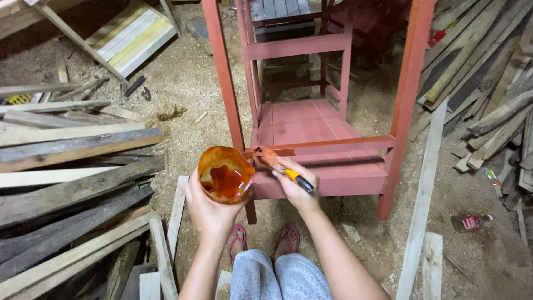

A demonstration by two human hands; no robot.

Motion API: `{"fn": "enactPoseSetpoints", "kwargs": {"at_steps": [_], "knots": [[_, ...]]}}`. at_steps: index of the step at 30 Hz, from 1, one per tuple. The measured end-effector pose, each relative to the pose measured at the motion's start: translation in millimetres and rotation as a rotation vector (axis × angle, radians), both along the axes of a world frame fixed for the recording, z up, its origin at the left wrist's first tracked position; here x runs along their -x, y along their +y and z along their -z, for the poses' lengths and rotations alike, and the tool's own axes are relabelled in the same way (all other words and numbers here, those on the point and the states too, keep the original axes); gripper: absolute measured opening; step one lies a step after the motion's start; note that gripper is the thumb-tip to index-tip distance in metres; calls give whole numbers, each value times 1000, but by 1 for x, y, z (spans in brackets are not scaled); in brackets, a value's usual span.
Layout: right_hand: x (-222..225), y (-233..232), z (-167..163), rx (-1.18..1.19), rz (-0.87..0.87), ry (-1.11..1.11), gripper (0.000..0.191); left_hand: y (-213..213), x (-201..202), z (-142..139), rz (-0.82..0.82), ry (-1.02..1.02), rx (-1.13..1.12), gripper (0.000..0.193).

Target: The person applies reddish-orange wood stain to a wooden chair frame, holding a container of stain in one hand and wiping the stain onto the chair rails, legs, and seat boards with a cloth-wrapped applicator. They move around the chair to coat different sides and parts of the frame.

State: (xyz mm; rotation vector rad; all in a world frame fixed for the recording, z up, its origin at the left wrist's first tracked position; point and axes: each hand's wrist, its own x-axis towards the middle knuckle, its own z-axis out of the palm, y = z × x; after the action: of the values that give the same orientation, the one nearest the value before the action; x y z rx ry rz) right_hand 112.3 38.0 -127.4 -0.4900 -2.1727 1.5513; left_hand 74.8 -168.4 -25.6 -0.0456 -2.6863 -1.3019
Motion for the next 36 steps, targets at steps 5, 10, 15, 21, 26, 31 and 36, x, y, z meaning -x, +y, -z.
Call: {"fn": "enactPoseSetpoints", "kwargs": {"at_steps": [5, 10, 15, 21, 26, 31, 36], "knots": [[-26, 61, -4, -86, -3, 162, 29, 22, 1, -2, 55, 29, -31, 112], [-92, 163, -27, -152, 395, 134, 32, 37, 0, -5, 70, -22, -30, 113], [-110, 171, -58, -366, 604, 115, 28, 45, -1, -9, 101, -13, -25, 114], [-51, 52, -49, -507, 386, 249, 28, 54, 2, -12, 123, -13, 5, 115], [-45, 23, -31, -371, 188, 168, 24, 64, 4, -12, 148, -24, -6, 112], [-79, 109, -32, -52, 406, 156, 20, 75, 6, -12, 171, -6, -15, 112], [-97, 158, -42, -422, 608, 173, 28, 84, 6, -15, 173, -25, 10, 113]]}}
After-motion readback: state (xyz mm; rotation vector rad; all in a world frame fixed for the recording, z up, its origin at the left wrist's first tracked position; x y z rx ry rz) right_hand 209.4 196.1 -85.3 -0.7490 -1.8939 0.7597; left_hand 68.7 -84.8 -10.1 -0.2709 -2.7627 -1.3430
